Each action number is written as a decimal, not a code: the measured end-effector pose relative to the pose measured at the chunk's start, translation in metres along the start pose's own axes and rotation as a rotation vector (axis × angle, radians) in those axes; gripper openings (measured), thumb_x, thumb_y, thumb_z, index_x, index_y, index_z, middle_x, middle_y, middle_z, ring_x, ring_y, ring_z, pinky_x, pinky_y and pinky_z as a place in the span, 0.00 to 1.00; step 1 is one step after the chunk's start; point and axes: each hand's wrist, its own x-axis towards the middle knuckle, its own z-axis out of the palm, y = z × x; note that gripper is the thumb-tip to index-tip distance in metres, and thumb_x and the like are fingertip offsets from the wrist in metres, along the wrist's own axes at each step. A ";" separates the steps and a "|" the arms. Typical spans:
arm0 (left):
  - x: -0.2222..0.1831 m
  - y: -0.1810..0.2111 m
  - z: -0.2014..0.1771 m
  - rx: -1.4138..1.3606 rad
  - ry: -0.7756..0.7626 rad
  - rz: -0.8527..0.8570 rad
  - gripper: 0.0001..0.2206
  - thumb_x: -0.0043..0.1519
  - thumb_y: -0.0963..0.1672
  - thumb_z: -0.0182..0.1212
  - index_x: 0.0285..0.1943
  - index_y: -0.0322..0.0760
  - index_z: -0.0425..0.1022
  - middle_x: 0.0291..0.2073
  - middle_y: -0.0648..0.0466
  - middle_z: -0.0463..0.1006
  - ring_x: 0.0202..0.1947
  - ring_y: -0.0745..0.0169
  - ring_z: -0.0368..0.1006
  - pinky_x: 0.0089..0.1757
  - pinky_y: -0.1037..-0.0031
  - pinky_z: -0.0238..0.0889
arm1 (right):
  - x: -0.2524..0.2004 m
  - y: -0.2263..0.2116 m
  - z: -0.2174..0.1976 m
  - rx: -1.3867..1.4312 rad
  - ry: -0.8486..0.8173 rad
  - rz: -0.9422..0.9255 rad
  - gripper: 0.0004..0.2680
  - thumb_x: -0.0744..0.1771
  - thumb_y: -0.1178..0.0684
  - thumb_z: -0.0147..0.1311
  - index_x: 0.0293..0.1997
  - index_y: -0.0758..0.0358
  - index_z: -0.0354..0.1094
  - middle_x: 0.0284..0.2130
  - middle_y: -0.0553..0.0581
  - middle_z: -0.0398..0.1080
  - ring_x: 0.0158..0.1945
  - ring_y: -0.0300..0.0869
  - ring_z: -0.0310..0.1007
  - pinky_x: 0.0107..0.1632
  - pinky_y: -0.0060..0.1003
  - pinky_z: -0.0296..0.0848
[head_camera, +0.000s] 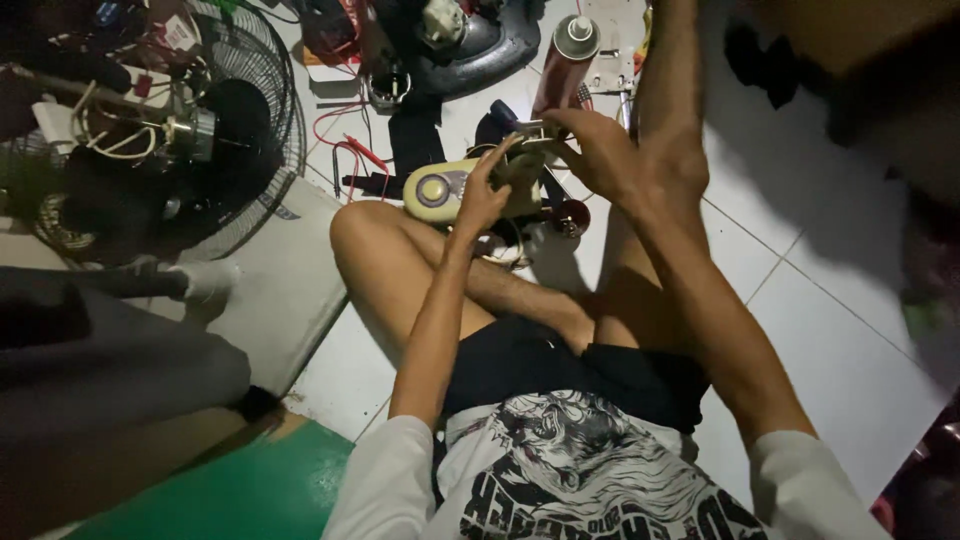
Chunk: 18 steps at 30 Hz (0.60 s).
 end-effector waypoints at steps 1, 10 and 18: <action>0.002 0.000 -0.002 -0.005 -0.018 0.012 0.41 0.47 0.30 0.58 0.76 0.43 0.64 0.61 0.41 0.72 0.64 0.40 0.66 0.63 0.55 0.57 | 0.005 -0.004 -0.005 -0.024 -0.070 -0.062 0.17 0.66 0.63 0.63 0.61 0.60 0.70 0.40 0.68 0.77 0.43 0.64 0.77 0.44 0.55 0.75; -0.006 -0.020 0.004 -0.041 -0.040 -0.170 0.46 0.40 0.29 0.43 0.75 0.45 0.62 0.69 0.50 0.65 0.70 0.55 0.57 0.56 0.81 0.54 | 0.025 -0.015 -0.007 -0.131 -0.344 0.015 0.11 0.71 0.47 0.46 0.55 0.62 0.68 0.40 0.67 0.75 0.38 0.57 0.73 0.38 0.47 0.68; -0.005 -0.012 0.006 -0.182 -0.035 -0.291 0.47 0.42 0.29 0.40 0.74 0.58 0.64 0.70 0.51 0.63 0.73 0.52 0.54 0.58 0.55 0.67 | 0.025 0.016 -0.002 -0.457 -0.330 -0.328 0.12 0.67 0.54 0.59 0.57 0.60 0.69 0.36 0.63 0.74 0.35 0.59 0.75 0.29 0.53 0.70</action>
